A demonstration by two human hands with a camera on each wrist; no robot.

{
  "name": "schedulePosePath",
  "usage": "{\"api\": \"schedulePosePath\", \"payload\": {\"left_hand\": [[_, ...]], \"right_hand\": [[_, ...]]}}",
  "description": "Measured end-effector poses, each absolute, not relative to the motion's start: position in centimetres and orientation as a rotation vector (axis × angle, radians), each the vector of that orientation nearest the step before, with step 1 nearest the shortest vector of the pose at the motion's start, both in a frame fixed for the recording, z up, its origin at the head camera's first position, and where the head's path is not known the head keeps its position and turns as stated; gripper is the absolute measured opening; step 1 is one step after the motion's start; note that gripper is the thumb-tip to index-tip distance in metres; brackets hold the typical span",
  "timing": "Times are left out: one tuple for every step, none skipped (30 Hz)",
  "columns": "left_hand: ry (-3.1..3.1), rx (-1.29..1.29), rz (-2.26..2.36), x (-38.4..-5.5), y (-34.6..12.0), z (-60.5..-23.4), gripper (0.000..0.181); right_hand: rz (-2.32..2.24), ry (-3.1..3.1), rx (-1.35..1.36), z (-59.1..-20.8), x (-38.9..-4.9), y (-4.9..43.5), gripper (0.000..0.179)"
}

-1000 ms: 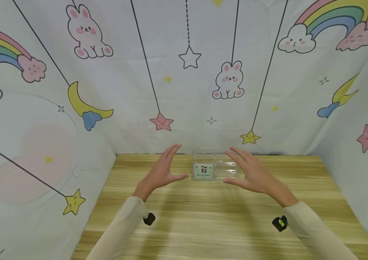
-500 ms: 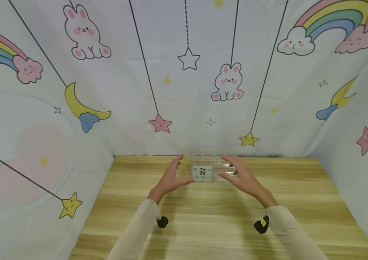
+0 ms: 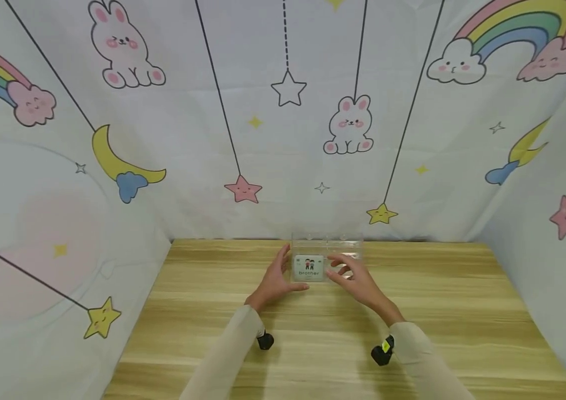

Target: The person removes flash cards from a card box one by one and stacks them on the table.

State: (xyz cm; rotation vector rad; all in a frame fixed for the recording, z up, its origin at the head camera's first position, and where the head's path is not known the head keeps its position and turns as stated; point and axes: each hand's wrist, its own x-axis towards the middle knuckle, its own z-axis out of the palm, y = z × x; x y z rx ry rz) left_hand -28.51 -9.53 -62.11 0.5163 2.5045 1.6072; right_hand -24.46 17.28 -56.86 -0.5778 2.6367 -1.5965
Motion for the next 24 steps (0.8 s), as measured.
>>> {"api": "schedulePosePath", "payload": {"left_hand": [[2.506, 0.509, 1.603, -28.5, -9.5, -62.3, 0.126], [2.508, 0.508, 1.603, -28.5, -9.4, -62.4, 0.127], [2.507, 0.511, 1.609, -28.7, -9.3, -62.6, 0.128], [2.503, 0.514, 1.618, -28.8, -9.3, -62.7, 0.129], [2.496, 0.522, 1.623, -28.9, -9.2, -62.7, 0.130], [2.491, 0.527, 1.626, -29.1, -9.2, -62.8, 0.130], [2.482, 0.528, 1.634, -29.2, -9.1, -62.8, 0.131], [2.476, 0.534, 1.644, -29.3, -9.1, -62.8, 0.132], [2.471, 0.539, 1.649, -29.5, -9.0, -62.9, 0.132], [2.469, 0.544, 1.651, -29.7, -8.9, -62.9, 0.133], [2.481, 0.556, 1.647, -29.9, -8.8, -63.0, 0.135], [2.501, 0.567, 1.636, -30.0, -8.8, -63.0, 0.137], [2.519, 0.578, 1.620, -30.2, -8.7, -63.0, 0.140], [2.544, 0.592, 1.597, -30.3, -8.6, -63.1, 0.142], [2.573, 0.602, 1.564, -30.5, -8.5, -63.1, 0.144], [2.596, 0.615, 1.538, -30.7, -8.4, -63.1, 0.146], [2.617, 0.625, 1.511, -30.8, -8.2, -63.1, 0.148], [2.631, 0.637, 1.494, -30.9, -8.1, -63.1, 0.149], [2.633, 0.640, 1.487, -31.0, -8.1, -63.1, 0.149], [2.632, 0.642, 1.486, -31.1, -8.0, -63.1, 0.148], [2.628, 0.639, 1.491, -31.1, -8.0, -63.0, 0.147], [2.618, 0.631, 1.501, -31.1, -7.9, -63.0, 0.146], [2.609, 0.625, 1.515, -31.1, -7.9, -63.0, 0.144], [2.600, 0.615, 1.527, -31.1, -8.0, -63.0, 0.143]], "right_hand": [[-1.601, 2.631, -0.573, -57.0, -24.5, 17.1, 0.048], [-1.607, 2.628, -0.570, -57.2, -24.6, 17.0, 0.047], [-1.611, 2.627, -0.563, -57.3, -24.6, 16.9, 0.046], [-1.614, 2.625, -0.557, -57.5, -24.7, 16.8, 0.046], [-1.620, 2.622, -0.551, -57.6, -24.8, 16.7, 0.045], [-1.624, 2.618, -0.540, -57.7, -24.8, 16.7, 0.044], [-1.629, 2.613, -0.532, -57.7, -24.9, 16.6, 0.043], [-1.635, 2.606, -0.531, -57.9, -25.0, 16.6, 0.042], [-1.638, 2.599, -0.531, -58.0, -25.1, 16.5, 0.042], [-1.634, 2.598, -0.533, -58.0, -25.2, 16.4, 0.042], [-1.629, 2.597, -0.534, -58.1, -25.3, 16.3, 0.042], [-1.623, 2.593, -0.533, -58.1, -25.3, 16.2, 0.042], [-1.615, 2.591, -0.532, -58.2, -25.4, 16.1, 0.042], [-1.607, 2.592, -0.528, -58.2, -25.5, 16.0, 0.043], [-1.600, 2.595, -0.520, -58.2, -25.5, 16.0, 0.043], [-1.596, 2.599, -0.511, -58.2, -25.6, 16.0, 0.043], [-1.596, 2.599, -0.500, -58.2, -25.6, 15.9, 0.043], [-1.598, 2.598, -0.487, -58.2, -25.7, 15.9, 0.043], [-1.600, 2.599, -0.475, -58.2, -25.7, 15.9, 0.042], [-1.601, 2.600, -0.464, -58.3, -25.8, 16.0, 0.042], [-1.605, 2.598, -0.455, -58.4, -25.8, 16.0, 0.042], [-1.606, 2.595, -0.446, -58.5, -25.9, 16.0, 0.042], [-1.605, 2.592, -0.440, -58.5, -25.9, 16.0, 0.042], [-1.603, 2.590, -0.434, -58.6, -26.0, 16.0, 0.042]]}}
